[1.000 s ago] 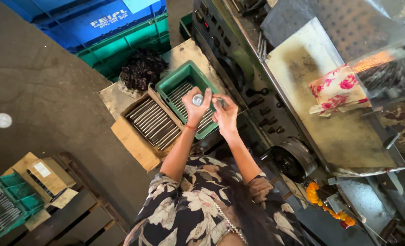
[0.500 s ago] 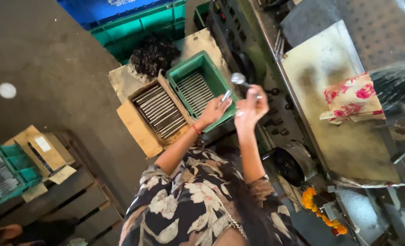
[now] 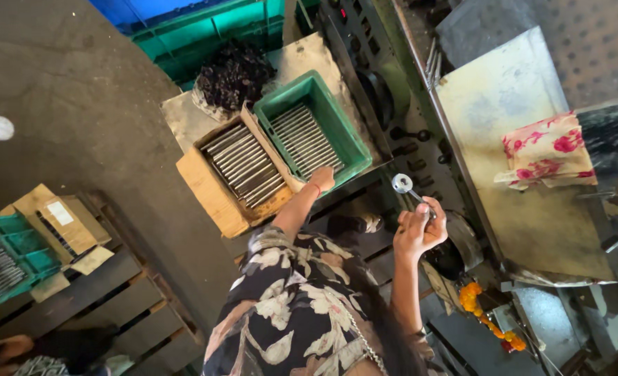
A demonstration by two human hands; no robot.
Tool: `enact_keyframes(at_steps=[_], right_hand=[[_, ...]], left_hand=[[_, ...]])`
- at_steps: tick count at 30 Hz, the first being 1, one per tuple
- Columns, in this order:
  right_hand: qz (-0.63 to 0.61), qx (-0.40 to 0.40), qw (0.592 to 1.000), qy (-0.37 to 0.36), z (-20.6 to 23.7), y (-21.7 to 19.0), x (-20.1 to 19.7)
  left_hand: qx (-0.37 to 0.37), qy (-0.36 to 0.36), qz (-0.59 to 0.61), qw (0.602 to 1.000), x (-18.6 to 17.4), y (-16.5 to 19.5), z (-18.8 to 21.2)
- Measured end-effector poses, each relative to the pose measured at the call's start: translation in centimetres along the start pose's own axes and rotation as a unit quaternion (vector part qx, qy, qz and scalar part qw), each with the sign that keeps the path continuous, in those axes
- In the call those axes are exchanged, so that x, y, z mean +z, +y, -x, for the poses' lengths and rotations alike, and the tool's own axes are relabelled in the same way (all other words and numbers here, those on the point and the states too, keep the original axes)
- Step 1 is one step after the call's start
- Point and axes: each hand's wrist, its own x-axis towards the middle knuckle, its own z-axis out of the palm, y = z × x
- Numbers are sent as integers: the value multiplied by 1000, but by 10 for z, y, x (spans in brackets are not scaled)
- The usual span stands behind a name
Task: The person machines metal parts on a lathe. They insert a metal rod into the lathe chuck, tighten it with a wrench, run the lathe to shape the part, then remove the finished piece and place it into a green crate, repeating the cycle with new rods.
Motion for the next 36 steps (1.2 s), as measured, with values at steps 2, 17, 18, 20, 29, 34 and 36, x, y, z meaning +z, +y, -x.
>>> enact_keyframes(at_steps=[2, 17, 18, 20, 29, 34, 36], right_hand=[[9, 8, 1000, -5, 7, 7, -8], [62, 103, 993, 14, 27, 16, -32], [69, 109, 992, 16, 29, 15, -35], [76, 105, 991, 27, 33, 12, -39], [151, 100, 983, 38, 44, 6, -45], [132, 92, 987, 18, 43, 9, -38], [164, 99, 981, 19, 43, 10, -35]], left_hand=[[47, 25, 52, 997, 3, -10, 5], [-280, -11, 5, 960, 4, -154, 111], [-295, -19, 0, 955, 7, -152, 108], [-339, -5, 39, 940, 11, -147, 105], [-329, -102, -26, 938, 9, -153, 101], [-295, -109, 22, 949, 8, -159, 95], [-242, -122, 55, 961, 9, -155, 94]])
